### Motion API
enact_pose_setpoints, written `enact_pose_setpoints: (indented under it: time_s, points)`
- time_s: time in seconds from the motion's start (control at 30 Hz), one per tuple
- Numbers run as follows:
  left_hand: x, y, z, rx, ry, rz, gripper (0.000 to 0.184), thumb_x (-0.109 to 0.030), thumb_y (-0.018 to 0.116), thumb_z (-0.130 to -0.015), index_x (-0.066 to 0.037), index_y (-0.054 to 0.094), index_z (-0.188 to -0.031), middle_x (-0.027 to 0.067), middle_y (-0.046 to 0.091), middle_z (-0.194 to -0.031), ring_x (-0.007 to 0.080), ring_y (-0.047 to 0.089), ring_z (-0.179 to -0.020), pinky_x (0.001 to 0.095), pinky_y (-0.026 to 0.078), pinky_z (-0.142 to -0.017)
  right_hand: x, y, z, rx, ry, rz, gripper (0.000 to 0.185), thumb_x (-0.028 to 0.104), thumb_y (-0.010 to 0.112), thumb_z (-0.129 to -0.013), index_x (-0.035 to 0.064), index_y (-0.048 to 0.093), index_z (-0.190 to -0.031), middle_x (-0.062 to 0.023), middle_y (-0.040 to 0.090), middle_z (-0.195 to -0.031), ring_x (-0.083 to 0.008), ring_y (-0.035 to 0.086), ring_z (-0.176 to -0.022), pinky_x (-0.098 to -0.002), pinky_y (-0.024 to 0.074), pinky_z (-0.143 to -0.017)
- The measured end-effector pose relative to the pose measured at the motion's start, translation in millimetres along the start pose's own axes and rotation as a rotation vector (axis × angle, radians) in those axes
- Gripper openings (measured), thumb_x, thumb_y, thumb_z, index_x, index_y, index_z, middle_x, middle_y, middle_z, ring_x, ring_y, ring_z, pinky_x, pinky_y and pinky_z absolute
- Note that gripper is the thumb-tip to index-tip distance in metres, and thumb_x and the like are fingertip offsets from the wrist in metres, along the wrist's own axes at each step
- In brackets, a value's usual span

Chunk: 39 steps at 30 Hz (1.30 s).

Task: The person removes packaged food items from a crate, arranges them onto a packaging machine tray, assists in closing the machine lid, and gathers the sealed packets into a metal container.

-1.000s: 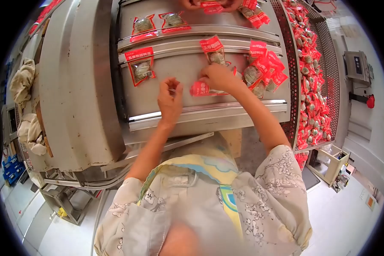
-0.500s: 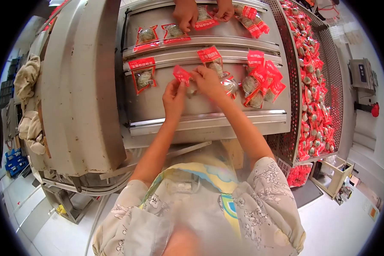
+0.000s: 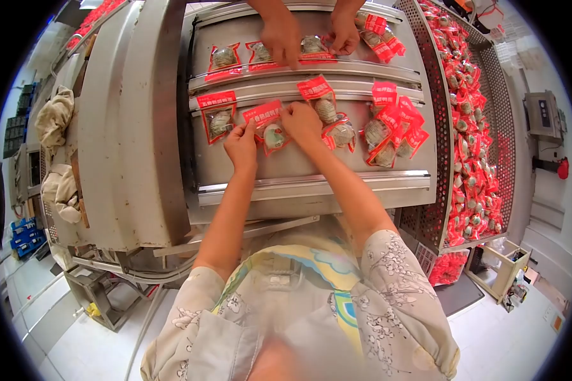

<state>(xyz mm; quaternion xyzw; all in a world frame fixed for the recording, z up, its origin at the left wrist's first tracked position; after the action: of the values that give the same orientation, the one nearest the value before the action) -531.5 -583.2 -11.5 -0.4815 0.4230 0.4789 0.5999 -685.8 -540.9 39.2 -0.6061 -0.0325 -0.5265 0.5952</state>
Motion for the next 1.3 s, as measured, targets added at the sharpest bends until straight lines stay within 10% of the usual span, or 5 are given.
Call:
enact_pose_setpoints:
  time_s: [0.3,0.5,0.67,1.2,1.3]
  points:
    - [-49,5,-13,0.079,-0.509,0.235,0.023,-0.016,0.064,-0.087,0.000,0.062,-0.103,0.0071,0.064,-0.094,0.0123,0.060,-0.079,0.0263,0.049,-0.062,-13,25,-23,-0.076,0.081,-0.490,0.029,0.027,0.062,-0.085,-0.0003,0.068,-0.078,-0.0127,0.067,-0.068,-0.0212,0.065,-0.065,-0.0331,0.0492,-0.061]
    - [-89,0,38,-0.042,0.579,-0.308,0.046,-0.006,0.069,-0.079,-0.001,0.053,-0.122,0.0201,0.041,-0.139,0.0329,0.044,-0.126,0.0396,0.035,-0.103,-16,30,-3,-0.134,-0.049,-0.586,0.017,0.014,0.059,-0.087,-0.0015,0.065,-0.091,-0.0133,0.066,-0.084,-0.0243,0.064,-0.073,-0.0342,0.0504,-0.067]
    - [-69,1,29,0.134,0.804,-0.588,0.041,0.001,0.064,-0.075,-0.006,0.059,-0.115,0.0133,0.052,-0.129,0.0356,0.046,-0.120,0.0439,0.038,-0.100,46,-4,16,-0.488,-0.542,0.105,0.016,0.010,0.064,-0.080,0.0051,0.065,-0.096,-0.0113,0.060,-0.092,-0.0305,0.058,-0.091,-0.0389,0.0472,-0.083]
    - [-71,7,53,0.137,0.825,-0.470,0.042,-0.003,0.068,-0.072,-0.006,0.059,-0.113,0.0145,0.055,-0.124,0.0334,0.046,-0.121,0.0431,0.040,-0.099,22,-85,22,-0.025,-0.423,0.011,0.016,0.016,0.070,-0.073,0.0076,0.063,-0.086,-0.0085,0.060,-0.096,-0.0290,0.056,-0.095,-0.0425,0.0432,-0.082]
    - [-55,13,64,0.261,0.691,-0.345,0.034,-0.007,0.065,-0.080,-0.004,0.059,-0.113,0.0134,0.060,-0.115,0.0300,0.057,-0.109,0.0377,0.047,-0.091,-21,-96,66,-0.005,-0.845,0.376,0.017,0.013,0.069,-0.071,0.0096,0.066,-0.087,-0.0078,0.058,-0.103,-0.0282,0.053,-0.101,-0.0412,0.0433,-0.085]
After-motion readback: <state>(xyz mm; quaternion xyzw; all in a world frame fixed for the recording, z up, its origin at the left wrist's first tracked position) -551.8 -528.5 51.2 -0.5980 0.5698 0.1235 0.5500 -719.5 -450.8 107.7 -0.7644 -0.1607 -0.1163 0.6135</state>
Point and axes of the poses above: each hand's wrist, its own z-axis away from the middle knuckle, its own y-axis out of the palm, x = y × z, the point moved 1 cm from there along -z, towards the middle knuckle
